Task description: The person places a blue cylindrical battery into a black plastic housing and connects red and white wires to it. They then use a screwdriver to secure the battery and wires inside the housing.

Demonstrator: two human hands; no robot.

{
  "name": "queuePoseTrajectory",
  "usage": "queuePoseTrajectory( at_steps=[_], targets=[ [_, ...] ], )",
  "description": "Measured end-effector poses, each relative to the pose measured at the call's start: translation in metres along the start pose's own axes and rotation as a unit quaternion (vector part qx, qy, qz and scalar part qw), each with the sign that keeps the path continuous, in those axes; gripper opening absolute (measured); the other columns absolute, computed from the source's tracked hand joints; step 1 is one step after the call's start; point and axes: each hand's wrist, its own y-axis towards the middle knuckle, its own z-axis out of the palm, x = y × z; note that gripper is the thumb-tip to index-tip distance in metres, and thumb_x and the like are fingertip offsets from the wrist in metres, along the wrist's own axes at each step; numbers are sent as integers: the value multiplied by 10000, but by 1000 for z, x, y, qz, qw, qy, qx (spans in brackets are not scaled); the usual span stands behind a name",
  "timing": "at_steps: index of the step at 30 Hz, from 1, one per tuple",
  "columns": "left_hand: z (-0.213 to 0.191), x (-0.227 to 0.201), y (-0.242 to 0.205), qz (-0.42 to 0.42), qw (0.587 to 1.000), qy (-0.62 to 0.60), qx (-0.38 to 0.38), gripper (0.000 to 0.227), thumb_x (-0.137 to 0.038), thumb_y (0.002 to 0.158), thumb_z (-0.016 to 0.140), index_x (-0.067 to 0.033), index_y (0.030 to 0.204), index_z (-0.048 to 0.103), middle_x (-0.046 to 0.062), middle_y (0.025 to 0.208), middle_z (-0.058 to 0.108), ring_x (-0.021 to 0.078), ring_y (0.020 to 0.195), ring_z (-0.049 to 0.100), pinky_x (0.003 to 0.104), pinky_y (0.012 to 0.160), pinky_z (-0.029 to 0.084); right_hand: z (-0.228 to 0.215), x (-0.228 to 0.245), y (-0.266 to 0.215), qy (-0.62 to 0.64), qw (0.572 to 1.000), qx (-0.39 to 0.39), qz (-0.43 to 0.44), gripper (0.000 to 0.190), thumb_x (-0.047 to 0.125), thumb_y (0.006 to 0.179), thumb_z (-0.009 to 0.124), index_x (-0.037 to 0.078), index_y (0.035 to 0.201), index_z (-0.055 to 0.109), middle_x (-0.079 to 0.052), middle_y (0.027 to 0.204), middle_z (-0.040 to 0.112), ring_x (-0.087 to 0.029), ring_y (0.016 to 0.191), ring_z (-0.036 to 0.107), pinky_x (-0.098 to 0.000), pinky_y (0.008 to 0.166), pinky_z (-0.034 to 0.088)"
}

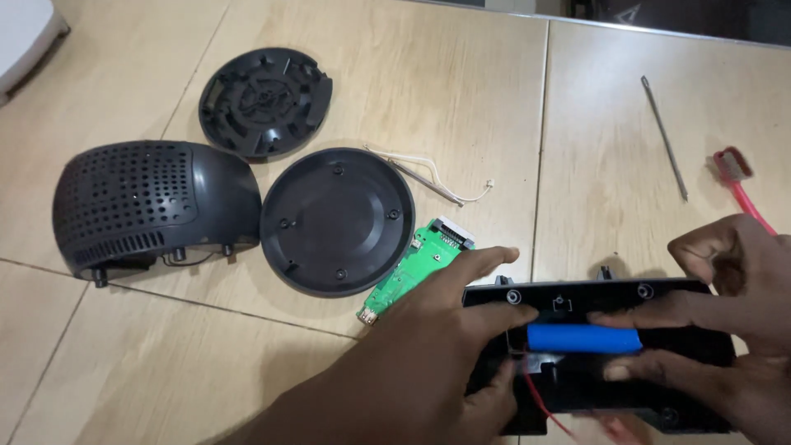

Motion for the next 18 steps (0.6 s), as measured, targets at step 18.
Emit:
queuePoseTrajectory(
  at_steps=[18],
  targets=[
    [5,-16,5,-19,994,74,-75,300,-203,727,627,-132,950,813,166,1129,608,441,914,653,533,731,514,2,23,-3,48,998,9,-34,428,203,590,916,313,1000,868,-71,1345,448,-217,1230,521,-335,960,453]
  ],
)
